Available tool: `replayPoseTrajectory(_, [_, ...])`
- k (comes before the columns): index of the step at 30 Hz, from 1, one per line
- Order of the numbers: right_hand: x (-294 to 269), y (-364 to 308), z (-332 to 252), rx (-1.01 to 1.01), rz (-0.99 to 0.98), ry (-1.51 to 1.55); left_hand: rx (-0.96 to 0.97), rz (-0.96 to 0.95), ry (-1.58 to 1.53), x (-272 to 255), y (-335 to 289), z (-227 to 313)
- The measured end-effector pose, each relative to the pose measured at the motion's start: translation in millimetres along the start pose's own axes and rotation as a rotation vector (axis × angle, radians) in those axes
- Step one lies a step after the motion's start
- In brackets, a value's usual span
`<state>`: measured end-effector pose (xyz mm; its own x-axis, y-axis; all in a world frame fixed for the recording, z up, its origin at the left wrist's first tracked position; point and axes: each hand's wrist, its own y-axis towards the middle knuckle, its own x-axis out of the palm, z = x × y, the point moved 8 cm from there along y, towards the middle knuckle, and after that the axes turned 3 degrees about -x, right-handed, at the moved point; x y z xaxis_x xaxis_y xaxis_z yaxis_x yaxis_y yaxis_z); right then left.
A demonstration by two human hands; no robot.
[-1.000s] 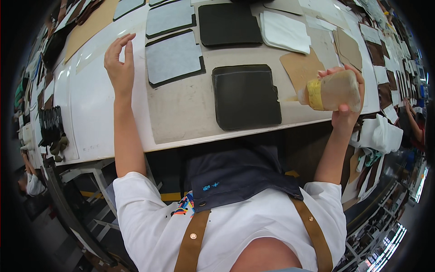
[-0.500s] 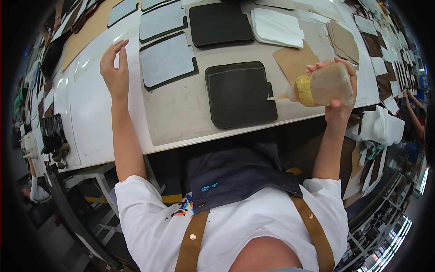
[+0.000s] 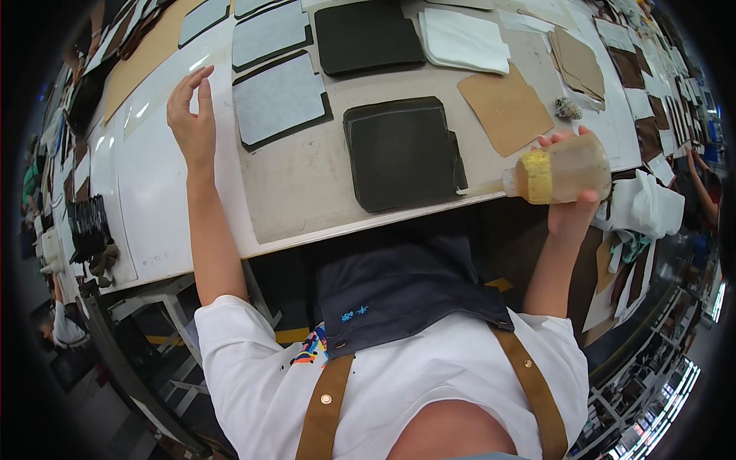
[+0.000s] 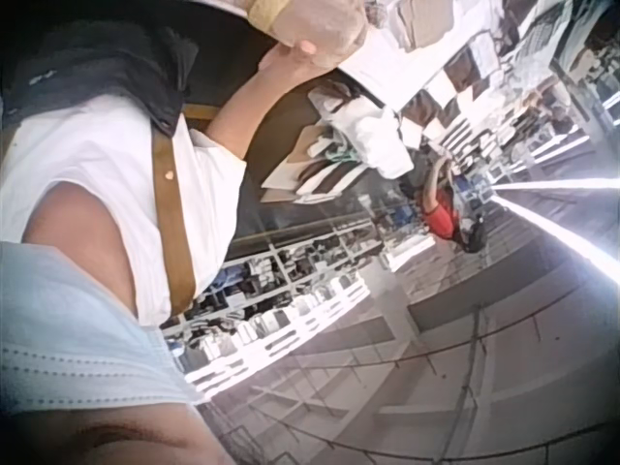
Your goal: The person applies glue from a squeeze bottle onto dark rectangular pads and then places white fabric squares on top. They press the fabric down to adhere it to the pads and move the finished units to a stack on the table. The process is repeated for multiple pads in a continuous assembly loop.
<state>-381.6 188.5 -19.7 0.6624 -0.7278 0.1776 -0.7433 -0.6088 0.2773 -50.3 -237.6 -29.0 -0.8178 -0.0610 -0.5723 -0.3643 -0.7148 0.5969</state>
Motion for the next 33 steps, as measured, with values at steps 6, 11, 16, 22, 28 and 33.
replayPoseTrajectory(6, [-9, -49, -16, 0.078, 0.268, -0.003, 0.006, -0.008, 0.04, 0, 0, 4])
replayPoseTrajectory(11, [6, -87, -26, -0.226, 0.278, -0.205, 0.019, -0.008, 0.022, 1, 0, 1])
replayPoseTrajectory(16, [22, -101, -26, -0.411, 0.213, -0.169, 0.006, 0.003, -0.027, 1, 0, -7])
replayPoseTrajectory(22, [32, -106, -30, -0.51, 0.117, -0.204, -0.006, 0.013, -0.045, 0, 1, -2])
replayPoseTrajectory(28, [48, -106, -31, -0.555, -0.024, -0.221, -0.008, 0.013, -0.039, -1, 1, -3])
replayPoseTrajectory(33, [67, -105, -28, -0.579, -0.135, -0.181, 0.011, 0.031, -0.035, -1, 2, -3])
